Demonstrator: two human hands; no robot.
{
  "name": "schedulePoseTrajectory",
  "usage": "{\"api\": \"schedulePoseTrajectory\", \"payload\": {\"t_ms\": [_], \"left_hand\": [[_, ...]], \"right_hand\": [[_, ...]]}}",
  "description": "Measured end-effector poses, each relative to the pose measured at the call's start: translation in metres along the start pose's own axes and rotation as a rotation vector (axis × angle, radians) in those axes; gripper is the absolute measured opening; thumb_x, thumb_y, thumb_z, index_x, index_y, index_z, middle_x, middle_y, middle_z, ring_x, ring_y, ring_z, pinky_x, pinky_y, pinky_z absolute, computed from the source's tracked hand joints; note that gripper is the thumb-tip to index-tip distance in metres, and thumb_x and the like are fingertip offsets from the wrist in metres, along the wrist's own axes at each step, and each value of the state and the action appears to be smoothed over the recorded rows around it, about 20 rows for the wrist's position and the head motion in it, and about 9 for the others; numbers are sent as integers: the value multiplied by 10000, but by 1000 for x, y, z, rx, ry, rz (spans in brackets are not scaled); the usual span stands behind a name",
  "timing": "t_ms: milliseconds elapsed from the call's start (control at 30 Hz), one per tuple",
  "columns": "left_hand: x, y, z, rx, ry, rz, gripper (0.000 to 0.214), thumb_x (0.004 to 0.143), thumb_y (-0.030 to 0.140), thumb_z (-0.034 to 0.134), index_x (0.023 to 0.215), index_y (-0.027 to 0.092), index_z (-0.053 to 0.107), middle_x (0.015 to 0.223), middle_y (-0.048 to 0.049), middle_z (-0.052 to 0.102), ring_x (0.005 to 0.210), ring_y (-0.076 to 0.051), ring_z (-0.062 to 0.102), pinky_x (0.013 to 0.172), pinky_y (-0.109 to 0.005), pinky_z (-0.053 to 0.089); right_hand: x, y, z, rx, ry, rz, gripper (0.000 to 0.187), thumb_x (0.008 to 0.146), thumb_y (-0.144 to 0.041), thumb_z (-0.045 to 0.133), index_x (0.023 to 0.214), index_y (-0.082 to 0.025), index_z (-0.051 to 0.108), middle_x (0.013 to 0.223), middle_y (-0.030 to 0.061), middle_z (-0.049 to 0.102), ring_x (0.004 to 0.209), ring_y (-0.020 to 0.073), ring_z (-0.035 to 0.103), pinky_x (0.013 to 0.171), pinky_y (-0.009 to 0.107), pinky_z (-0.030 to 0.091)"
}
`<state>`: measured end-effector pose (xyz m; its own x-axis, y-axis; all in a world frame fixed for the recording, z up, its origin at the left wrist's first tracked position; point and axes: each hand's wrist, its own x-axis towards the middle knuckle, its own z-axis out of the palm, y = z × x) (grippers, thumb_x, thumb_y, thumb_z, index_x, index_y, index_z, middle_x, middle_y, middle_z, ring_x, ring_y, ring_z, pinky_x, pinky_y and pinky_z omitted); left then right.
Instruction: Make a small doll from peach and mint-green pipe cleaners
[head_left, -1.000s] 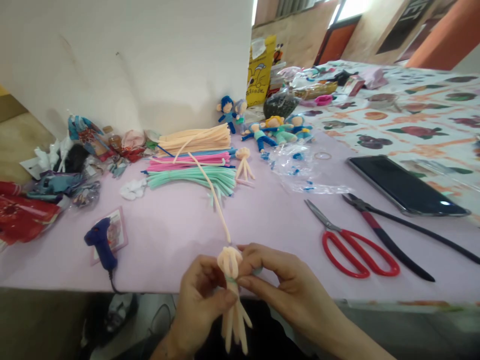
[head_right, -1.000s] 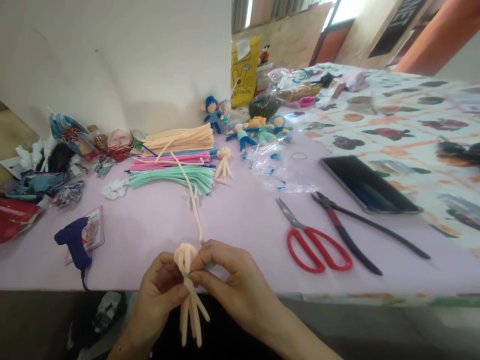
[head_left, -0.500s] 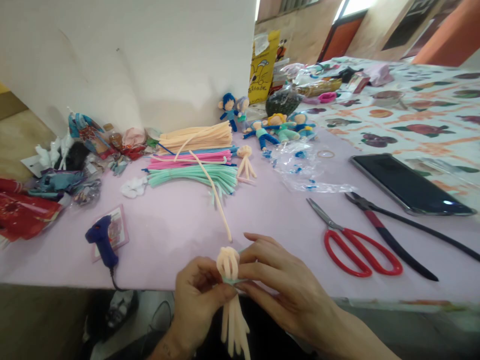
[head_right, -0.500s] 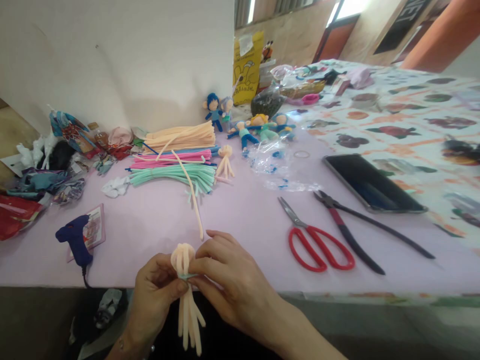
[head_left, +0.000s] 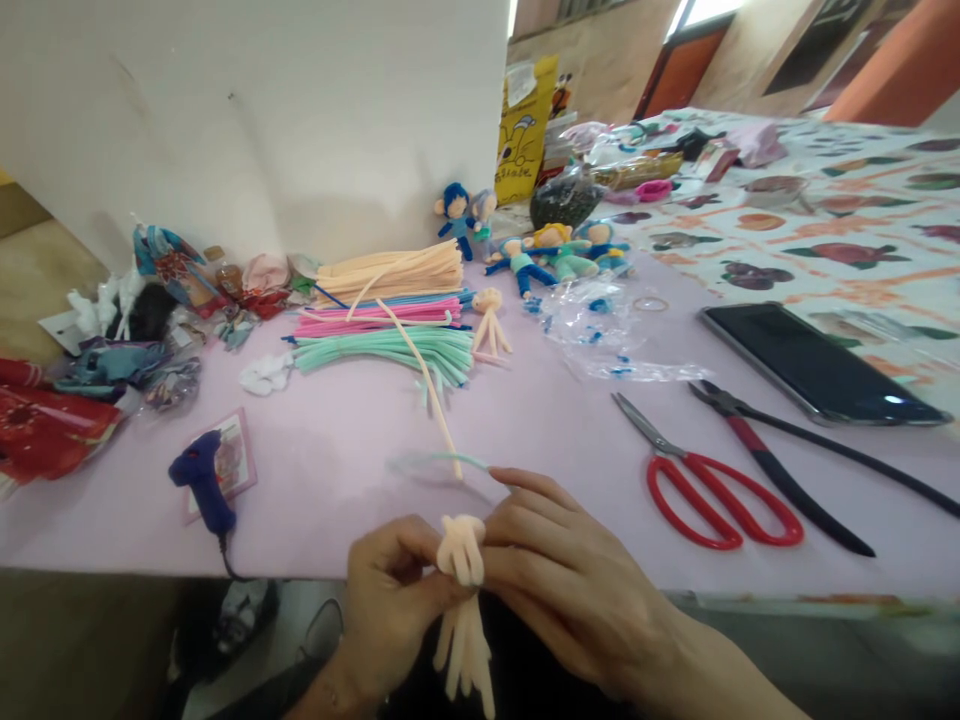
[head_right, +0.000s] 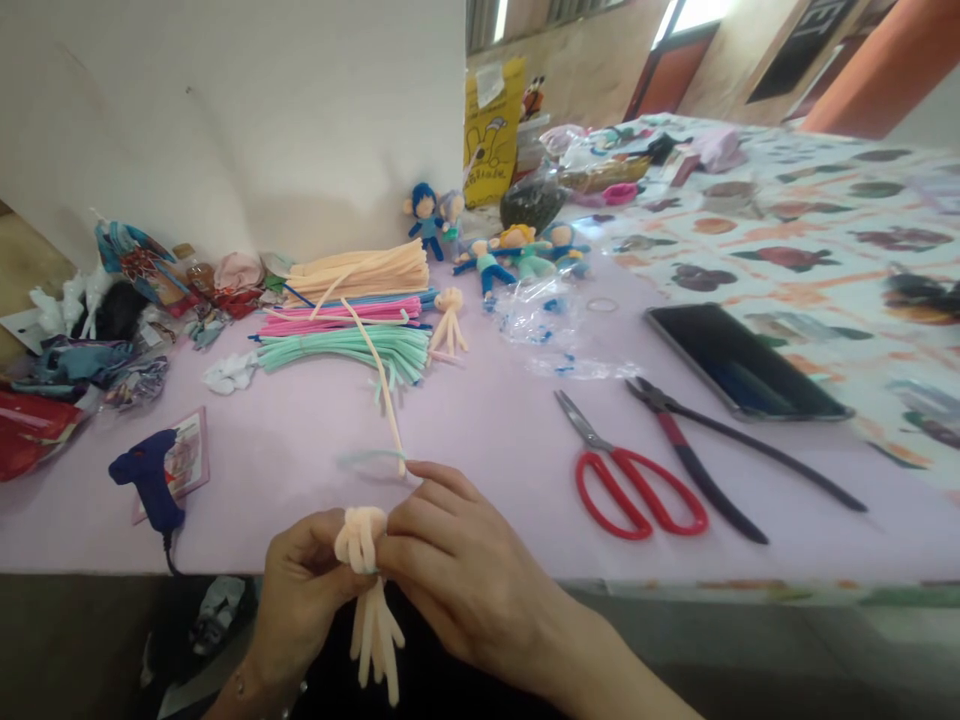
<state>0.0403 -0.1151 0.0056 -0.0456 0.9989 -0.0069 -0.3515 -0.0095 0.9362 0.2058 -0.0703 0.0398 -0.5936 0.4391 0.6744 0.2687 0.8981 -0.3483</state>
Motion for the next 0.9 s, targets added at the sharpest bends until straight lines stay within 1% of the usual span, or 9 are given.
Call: {"api": "schedulePoseTrajectory", "payload": {"t_ms": [133,267,333,433,533,633,700,833,900], "left_hand": [[1,2,1,13,0,44,180,600,136,837,562,162,662,574,28,645,548,-90,559,545,-189,447],[3,2,1,43,-2,74,207,588,164,846,527,158,649,551,20,623,521,-97,541,517,-203,438],[4,1,0,31,5,46,185,610,168,836,563,163,657,574,14,635,557,-109,561,548,-213,457],[6,0,-2,-42,-10,-27,150,641,183,821,667,174,673,685,-2,694,655,-133,619,625,-237,502],[7,0,-3,-120,-41,-89,183,642,218,826,719,178,665,761,-9,717,716,-148,643,672,-257,518],[7,-1,-4,-195,-85,-131,244,601,232,851,735,174,656,745,0,701,695,-137,631,666,-250,509],[7,-1,-3,-227,-86,-144,266,583,241,860,726,167,648,733,-5,693,682,-140,626,655,-255,509],[7,-2,-2,-250,-20,-150,240,598,222,853,679,160,636,704,-1,691,678,-132,628,652,-244,509],[8,-1,-1,-281,8,-149,269,563,222,872,644,158,624,649,19,667,638,-117,613,630,-230,504]], "right_hand": [[0,-4,-1,-8,-10,-17,219,894,-53,415,849,-200,571,683,-24,604,657,126,547,987,345,444],[1,-7,1,-40,15,-15,240,876,-26,399,820,-203,552,664,-26,600,633,122,555,956,330,472],[1,-7,3,-50,48,-8,226,870,-27,423,851,-199,569,676,-19,609,639,118,575,944,326,484],[0,-6,5,-20,91,48,194,866,-49,488,930,-196,598,728,-4,634,689,118,621,968,365,481],[0,-6,6,57,141,116,172,850,-60,543,929,-200,604,755,1,641,712,118,640,966,389,491],[1,-8,6,116,164,151,172,835,-40,553,861,-203,602,755,3,645,720,117,642,943,380,508],[1,-9,5,121,159,156,177,831,-36,548,838,-204,602,751,5,649,716,119,641,940,384,509],[0,-10,7,70,135,134,153,841,-53,545,837,-193,607,728,6,642,688,115,635,958,398,494],[0,-10,9,42,132,104,144,854,-65,537,846,-191,606,709,4,634,673,116,627,950,399,499]]}}
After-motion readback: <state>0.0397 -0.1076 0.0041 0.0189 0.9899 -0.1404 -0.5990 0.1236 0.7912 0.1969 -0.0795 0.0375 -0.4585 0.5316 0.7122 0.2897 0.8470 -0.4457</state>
